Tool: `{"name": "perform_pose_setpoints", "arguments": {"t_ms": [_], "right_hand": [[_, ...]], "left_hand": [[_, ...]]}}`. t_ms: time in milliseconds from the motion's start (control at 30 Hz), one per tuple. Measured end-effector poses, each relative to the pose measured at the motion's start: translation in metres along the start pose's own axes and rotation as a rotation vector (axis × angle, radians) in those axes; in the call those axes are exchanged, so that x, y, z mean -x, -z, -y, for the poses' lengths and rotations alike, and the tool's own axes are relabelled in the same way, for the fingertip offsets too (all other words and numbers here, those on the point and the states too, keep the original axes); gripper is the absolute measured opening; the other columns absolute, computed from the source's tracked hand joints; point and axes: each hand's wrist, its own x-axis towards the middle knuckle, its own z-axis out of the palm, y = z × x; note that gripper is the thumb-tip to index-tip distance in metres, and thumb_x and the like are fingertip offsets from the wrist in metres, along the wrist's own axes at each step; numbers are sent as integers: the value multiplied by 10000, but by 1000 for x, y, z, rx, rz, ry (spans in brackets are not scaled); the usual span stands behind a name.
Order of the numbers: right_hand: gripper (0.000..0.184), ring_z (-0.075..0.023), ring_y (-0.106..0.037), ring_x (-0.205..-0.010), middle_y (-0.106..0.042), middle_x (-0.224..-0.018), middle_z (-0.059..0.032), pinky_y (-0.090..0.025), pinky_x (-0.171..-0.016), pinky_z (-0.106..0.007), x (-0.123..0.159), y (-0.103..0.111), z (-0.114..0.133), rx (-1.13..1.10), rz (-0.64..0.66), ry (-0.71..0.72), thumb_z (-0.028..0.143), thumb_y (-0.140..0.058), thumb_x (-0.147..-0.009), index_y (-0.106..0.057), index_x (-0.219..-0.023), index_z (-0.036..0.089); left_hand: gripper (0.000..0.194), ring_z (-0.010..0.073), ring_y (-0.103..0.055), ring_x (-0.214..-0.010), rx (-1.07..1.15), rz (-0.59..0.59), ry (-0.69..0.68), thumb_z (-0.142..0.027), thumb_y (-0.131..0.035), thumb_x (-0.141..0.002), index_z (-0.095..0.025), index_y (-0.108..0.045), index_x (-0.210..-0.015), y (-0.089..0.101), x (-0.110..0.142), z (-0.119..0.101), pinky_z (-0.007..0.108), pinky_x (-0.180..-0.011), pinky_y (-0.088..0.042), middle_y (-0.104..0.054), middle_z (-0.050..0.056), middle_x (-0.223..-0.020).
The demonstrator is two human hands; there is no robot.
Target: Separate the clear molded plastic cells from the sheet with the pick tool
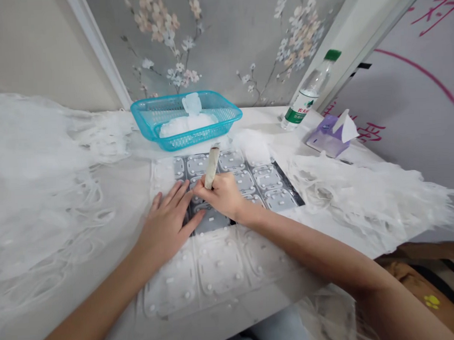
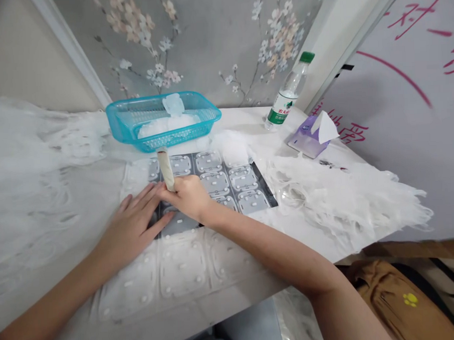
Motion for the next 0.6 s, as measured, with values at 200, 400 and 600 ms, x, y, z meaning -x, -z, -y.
{"name": "perform_pose_setpoints", "arguments": {"t_ms": [200, 400, 600], "right_hand": [[252, -77, -485, -528, -528, -563, 16, -341, -559, -188, -1, 0, 2, 115, 85, 20, 245, -488, -832, -552, -606, 154], [237, -83, -541, -569, -581, -609, 8, -357, -570, -181, 0, 0, 0, 160, 102, 45, 254, -498, -845, -584, -649, 153], [248, -88, -532, -563, -583, -609, 1, -334, -548, -200, -3, 3, 2, 264, 176, 90, 283, -512, -856, -613, -676, 147]], "left_hand": [[531, 250, -224, -1376, -7, 6, -9, -491, -321, -906, -204, -357, -1353, 0, 0, 1, 540, -1072, -232, -317, 79, -1471], [549, 244, -232, -1374, -32, -18, 0, -498, -327, -908, -187, -350, -1360, -6, 1, 2, 541, -1074, -222, -322, 84, -1469], [578, 246, -232, -1373, -40, -23, -2, -518, -309, -907, -179, -343, -1373, -8, 0, 5, 527, -1078, -214, -322, 92, -1468]]}}
